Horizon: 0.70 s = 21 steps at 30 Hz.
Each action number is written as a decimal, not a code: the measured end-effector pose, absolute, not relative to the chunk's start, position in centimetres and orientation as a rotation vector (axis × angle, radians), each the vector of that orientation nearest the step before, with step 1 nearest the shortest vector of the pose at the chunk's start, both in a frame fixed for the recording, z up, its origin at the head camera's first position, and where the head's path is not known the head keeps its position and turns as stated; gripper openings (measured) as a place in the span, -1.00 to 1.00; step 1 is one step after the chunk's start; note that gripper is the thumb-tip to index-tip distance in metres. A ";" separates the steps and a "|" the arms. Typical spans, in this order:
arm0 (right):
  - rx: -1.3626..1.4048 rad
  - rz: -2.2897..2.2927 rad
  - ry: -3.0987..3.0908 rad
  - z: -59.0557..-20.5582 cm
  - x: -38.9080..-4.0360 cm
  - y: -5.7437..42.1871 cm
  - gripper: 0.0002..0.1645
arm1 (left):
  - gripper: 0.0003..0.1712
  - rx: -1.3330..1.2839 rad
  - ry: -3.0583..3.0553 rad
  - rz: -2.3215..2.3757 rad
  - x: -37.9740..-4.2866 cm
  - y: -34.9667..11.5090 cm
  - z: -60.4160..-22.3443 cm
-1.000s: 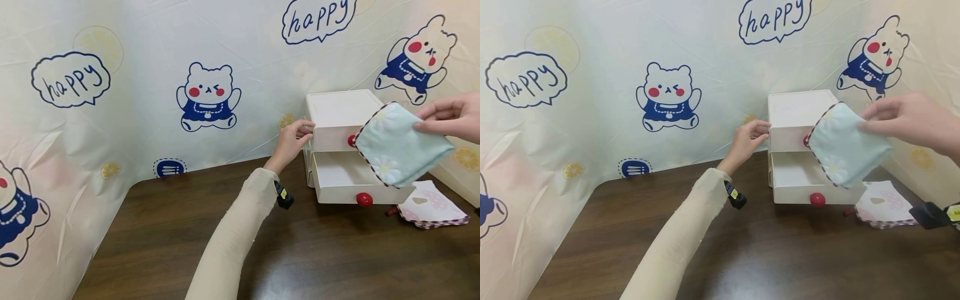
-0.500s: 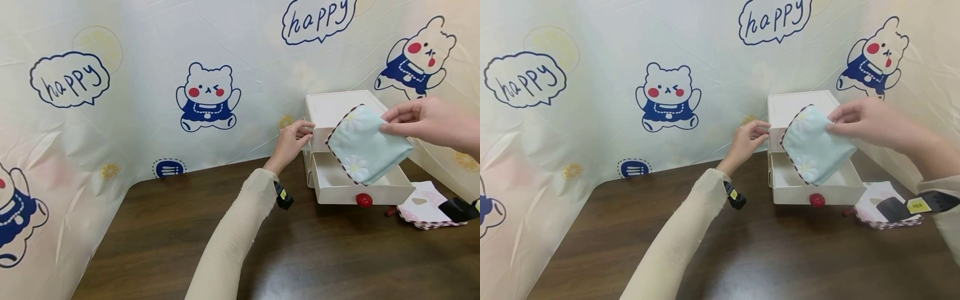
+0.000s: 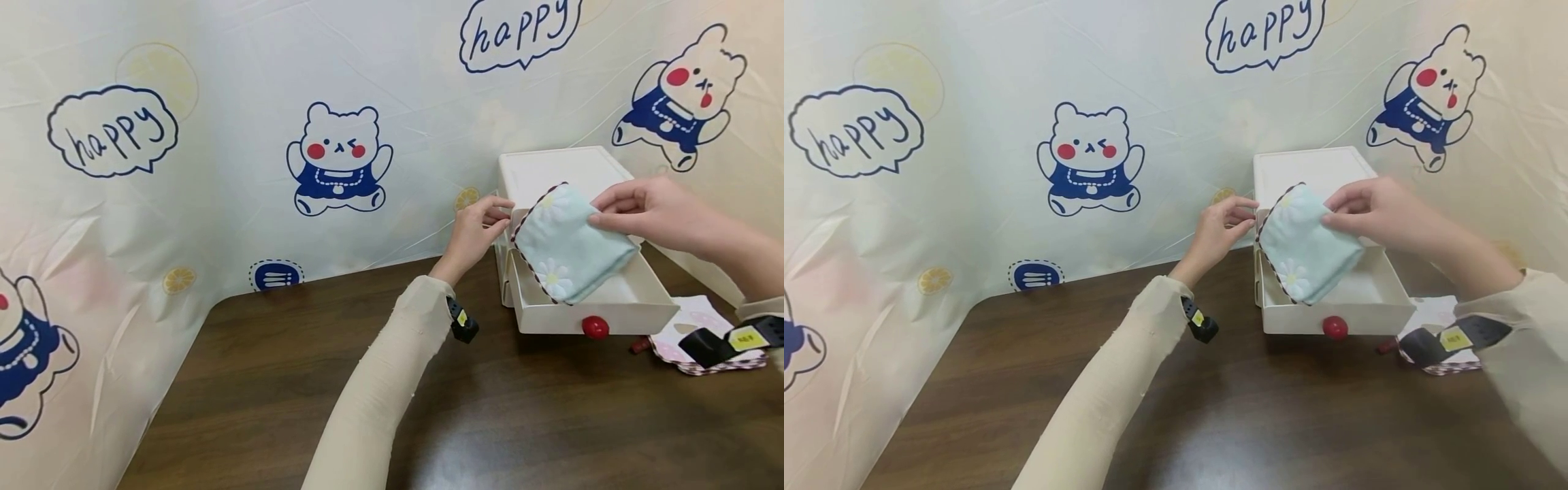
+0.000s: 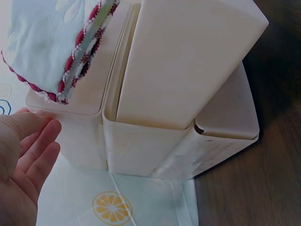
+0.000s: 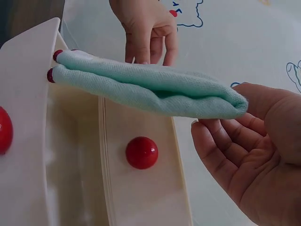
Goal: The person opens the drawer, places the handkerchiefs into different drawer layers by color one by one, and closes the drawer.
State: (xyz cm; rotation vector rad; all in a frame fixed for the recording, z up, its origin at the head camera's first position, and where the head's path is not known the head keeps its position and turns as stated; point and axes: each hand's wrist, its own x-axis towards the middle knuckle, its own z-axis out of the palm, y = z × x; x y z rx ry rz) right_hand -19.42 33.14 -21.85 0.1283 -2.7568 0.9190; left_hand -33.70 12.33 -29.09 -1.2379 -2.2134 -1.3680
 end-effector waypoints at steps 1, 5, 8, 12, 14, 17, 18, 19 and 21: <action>0.131 0.925 -2.748 -21.9 -19.4 33.1 -0.68 | -0.73 -1.239 -2.214 -1.370 -33.7 12.4 -29.1; 0.121 0.939 -2.727 -21.9 -19.7 32.9 -0.67 | -0.73 -1.239 -2.220 -1.374 -33.7 12.4 -29.2; 0.106 0.966 -2.723 -22.1 -19.9 32.7 -0.67 | -0.72 -1.239 -2.220 -1.375 -33.7 12.4 -29.2; 0.105 1.023 -2.707 -22.6 -20.2 32.6 -0.69 | -0.73 -1.249 -2.210 -1.371 -33.7 12.4 -29.1; 0.097 1.038 -2.699 -22.9 -20.3 32.6 -0.69 | -0.73 -1.250 -2.210 -1.362 -33.7 12.4 -29.1; 0.080 1.043 -2.710 -23.4 -20.5 32.8 -0.65 | -0.73 -1.245 -2.212 -1.361 -33.7 12.4 -29.2; 0.071 1.041 -2.717 -23.6 -20.6 32.9 -0.63 | -0.73 -1.242 -2.216 -1.358 -33.7 12.4 -29.2; 0.069 1.047 -2.729 -23.8 -20.7 33.0 -0.62 | -0.73 -1.241 -2.216 -1.359 -33.8 12.4 -29.2; 0.064 1.039 -2.758 -24.2 -20.8 33.3 -0.60 | -0.73 -1.245 -2.211 -1.360 -33.8 12.4 -29.2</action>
